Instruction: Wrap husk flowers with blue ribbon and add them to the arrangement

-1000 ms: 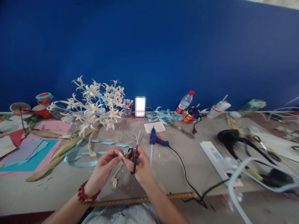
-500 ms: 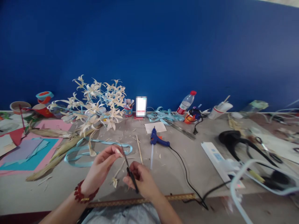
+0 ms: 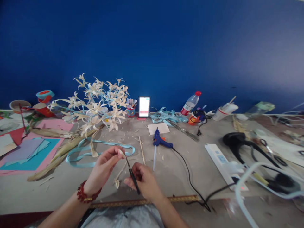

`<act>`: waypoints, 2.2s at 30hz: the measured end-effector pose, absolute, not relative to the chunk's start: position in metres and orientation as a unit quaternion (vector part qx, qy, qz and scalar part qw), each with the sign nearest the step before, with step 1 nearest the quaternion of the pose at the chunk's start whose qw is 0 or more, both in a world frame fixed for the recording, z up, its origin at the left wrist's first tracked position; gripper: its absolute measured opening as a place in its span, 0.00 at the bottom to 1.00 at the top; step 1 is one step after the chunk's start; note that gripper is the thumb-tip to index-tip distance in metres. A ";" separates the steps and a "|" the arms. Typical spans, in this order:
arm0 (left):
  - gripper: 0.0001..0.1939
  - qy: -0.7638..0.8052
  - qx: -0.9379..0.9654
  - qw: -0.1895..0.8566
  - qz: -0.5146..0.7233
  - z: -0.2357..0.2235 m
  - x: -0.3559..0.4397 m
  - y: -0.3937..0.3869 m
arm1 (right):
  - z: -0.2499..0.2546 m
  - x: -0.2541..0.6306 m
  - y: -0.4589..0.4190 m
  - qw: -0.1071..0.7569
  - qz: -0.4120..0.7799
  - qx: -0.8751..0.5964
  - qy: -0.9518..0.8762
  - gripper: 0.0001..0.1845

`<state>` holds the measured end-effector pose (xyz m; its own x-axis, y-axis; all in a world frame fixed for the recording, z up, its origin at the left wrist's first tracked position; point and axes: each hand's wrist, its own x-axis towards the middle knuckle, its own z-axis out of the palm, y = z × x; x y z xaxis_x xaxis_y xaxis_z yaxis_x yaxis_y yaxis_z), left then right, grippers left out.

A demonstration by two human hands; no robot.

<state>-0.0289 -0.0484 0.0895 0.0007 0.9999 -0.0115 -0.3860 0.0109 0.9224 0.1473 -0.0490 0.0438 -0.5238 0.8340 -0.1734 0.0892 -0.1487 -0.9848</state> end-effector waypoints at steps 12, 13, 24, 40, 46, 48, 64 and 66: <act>0.05 0.397 0.385 0.595 0.583 0.088 -0.031 -0.048 | 0.041 0.144 -0.048 0.290 0.658 -0.416 -0.557 0.20; 0.05 0.397 0.385 0.596 0.583 0.089 -0.031 -0.048 | 0.041 0.144 -0.048 0.290 0.663 -0.416 -0.551 0.21; 0.06 0.406 0.436 0.608 0.525 0.088 -0.039 -0.047 | 0.044 0.151 -0.046 0.261 0.682 -0.397 -0.557 0.27; 0.09 0.440 0.466 0.591 0.490 0.103 -0.040 -0.046 | 0.053 0.154 -0.046 0.250 0.671 -0.405 -0.568 0.27; 0.09 0.440 0.467 0.593 0.486 0.103 -0.040 -0.046 | 0.050 0.153 -0.046 0.257 0.675 -0.407 -0.559 0.29; 0.08 0.431 0.467 0.597 0.489 0.102 -0.040 -0.047 | 0.048 0.152 -0.046 0.266 0.676 -0.408 -0.553 0.29; 0.03 0.369 0.418 0.664 0.498 0.088 -0.049 -0.045 | 0.031 0.147 -0.031 0.125 0.209 -0.583 -0.775 0.16; 0.03 0.371 0.420 0.661 0.499 0.087 -0.050 -0.042 | 0.029 0.141 -0.029 0.090 0.194 -0.594 -0.776 0.16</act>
<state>-0.0496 -0.0424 0.0873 0.2268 0.9713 -0.0719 -0.3472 0.1496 0.9258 0.1410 -0.0288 0.0290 -0.2790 0.9560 -0.0911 0.8862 0.2198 -0.4079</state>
